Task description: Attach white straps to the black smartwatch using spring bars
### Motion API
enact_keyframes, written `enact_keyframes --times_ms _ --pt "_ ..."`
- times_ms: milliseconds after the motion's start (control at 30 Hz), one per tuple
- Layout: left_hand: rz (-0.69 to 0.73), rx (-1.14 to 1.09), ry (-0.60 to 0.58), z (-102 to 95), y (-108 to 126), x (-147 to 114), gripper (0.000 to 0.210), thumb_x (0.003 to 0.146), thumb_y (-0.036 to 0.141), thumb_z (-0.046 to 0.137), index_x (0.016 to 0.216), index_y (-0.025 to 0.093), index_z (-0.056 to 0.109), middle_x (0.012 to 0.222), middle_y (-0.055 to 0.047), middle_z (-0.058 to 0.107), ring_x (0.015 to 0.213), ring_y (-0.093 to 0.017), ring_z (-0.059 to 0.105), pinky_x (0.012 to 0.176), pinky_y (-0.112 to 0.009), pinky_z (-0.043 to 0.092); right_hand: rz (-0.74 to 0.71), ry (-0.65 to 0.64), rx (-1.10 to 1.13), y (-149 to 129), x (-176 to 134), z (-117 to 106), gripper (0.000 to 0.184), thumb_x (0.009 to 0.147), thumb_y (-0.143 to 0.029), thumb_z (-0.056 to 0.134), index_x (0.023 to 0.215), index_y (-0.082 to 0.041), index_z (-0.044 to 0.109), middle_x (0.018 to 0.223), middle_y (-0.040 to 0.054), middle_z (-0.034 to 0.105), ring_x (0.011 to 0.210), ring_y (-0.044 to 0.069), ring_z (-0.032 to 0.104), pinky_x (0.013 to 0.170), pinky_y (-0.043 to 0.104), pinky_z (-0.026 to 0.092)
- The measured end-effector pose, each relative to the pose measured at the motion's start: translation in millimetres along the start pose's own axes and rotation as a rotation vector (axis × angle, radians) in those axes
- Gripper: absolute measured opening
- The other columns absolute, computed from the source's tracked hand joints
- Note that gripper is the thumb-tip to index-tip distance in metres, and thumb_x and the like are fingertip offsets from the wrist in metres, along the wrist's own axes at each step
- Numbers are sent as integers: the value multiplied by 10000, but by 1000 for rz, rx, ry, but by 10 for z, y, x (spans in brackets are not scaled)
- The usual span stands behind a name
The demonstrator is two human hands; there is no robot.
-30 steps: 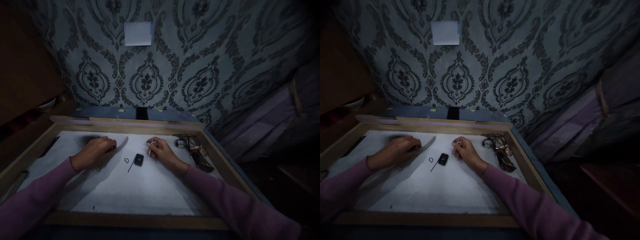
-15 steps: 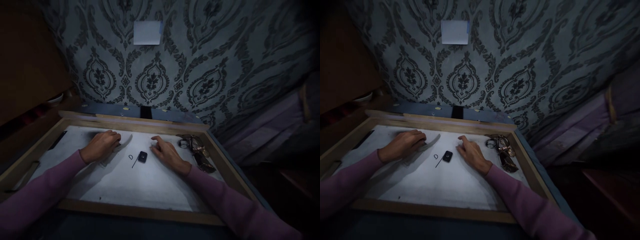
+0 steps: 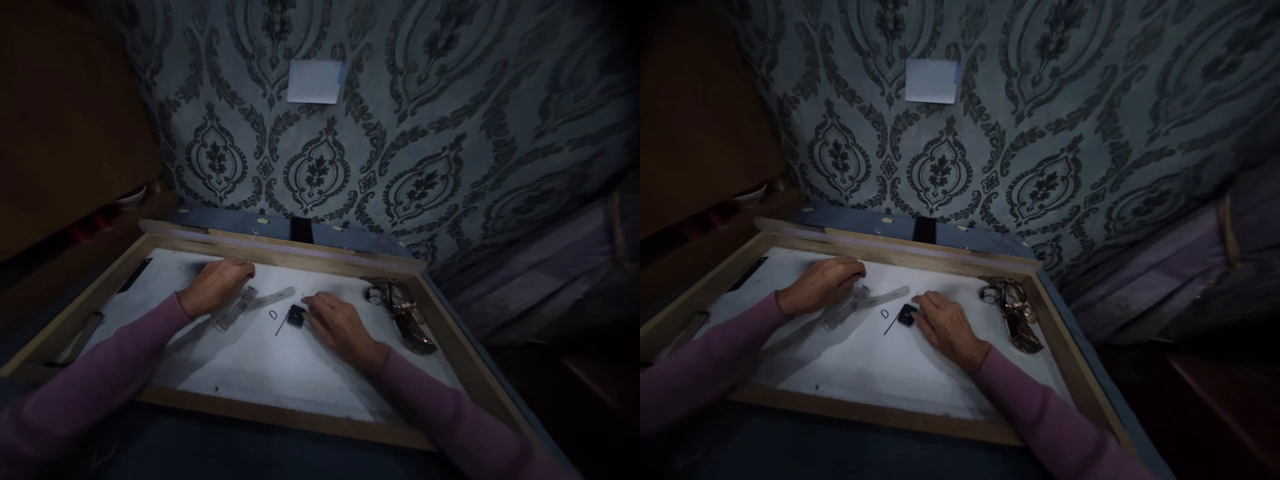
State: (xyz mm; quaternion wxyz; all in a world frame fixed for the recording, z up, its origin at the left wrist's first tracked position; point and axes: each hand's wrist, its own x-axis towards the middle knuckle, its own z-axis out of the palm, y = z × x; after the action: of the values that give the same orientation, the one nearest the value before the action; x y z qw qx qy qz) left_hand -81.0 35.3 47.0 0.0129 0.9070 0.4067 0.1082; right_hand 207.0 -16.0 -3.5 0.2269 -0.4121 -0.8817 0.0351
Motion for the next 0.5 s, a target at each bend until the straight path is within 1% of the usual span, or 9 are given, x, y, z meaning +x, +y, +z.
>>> enact_keyframes --times_ms 67,167,233,333,400,500 --pt "29 -10 0 -3 18 -3 212 965 125 422 928 161 628 951 -79 680 888 -221 622 767 -316 462 -113 -25 -21 -69 27 -4 201 975 -224 494 1115 -148 617 979 141 695 903 270 628 767 389 542" --pt "106 -26 -23 0 83 -9 153 967 141 481 894 162 614 914 -60 664 865 -208 601 794 -313 449 -184 -78 -2 -103 52 15 232 957 -215 531 1168 -151 603 1088 156 691 984 289 606 837 447 553" --pt "162 -35 -42 9 127 -16 119 957 156 531 865 165 605 884 -48 651 851 -203 581 807 -312 439 -199 -103 12 -91 46 36 274 947 -204 542 1210 -149 592 1148 165 683 1040 298 599 882 480 544" --pt "221 -43 -60 31 165 -27 84 937 175 587 855 164 602 868 -49 636 843 -212 549 791 -316 428 -182 -113 22 -63 18 69 320 932 -175 543 1248 -157 585 1191 165 672 1092 306 586 916 506 525" --pt "238 -48 -58 49 173 -32 58 934 172 593 879 158 605 887 -57 631 851 -218 534 793 -324 423 -174 -106 27 -54 6 88 330 928 -162 539 1255 -167 587 1189 158 669 1085 302 581 911 504 519" --pt "245 -60 -31 83 190 -31 44 948 168 572 926 153 607 918 -65 625 871 -221 525 812 -338 424 -168 -100 16 -57 9 109 312 939 -198 553 1247 -171 596 1130 149 664 1016 292 571 862 482 517"
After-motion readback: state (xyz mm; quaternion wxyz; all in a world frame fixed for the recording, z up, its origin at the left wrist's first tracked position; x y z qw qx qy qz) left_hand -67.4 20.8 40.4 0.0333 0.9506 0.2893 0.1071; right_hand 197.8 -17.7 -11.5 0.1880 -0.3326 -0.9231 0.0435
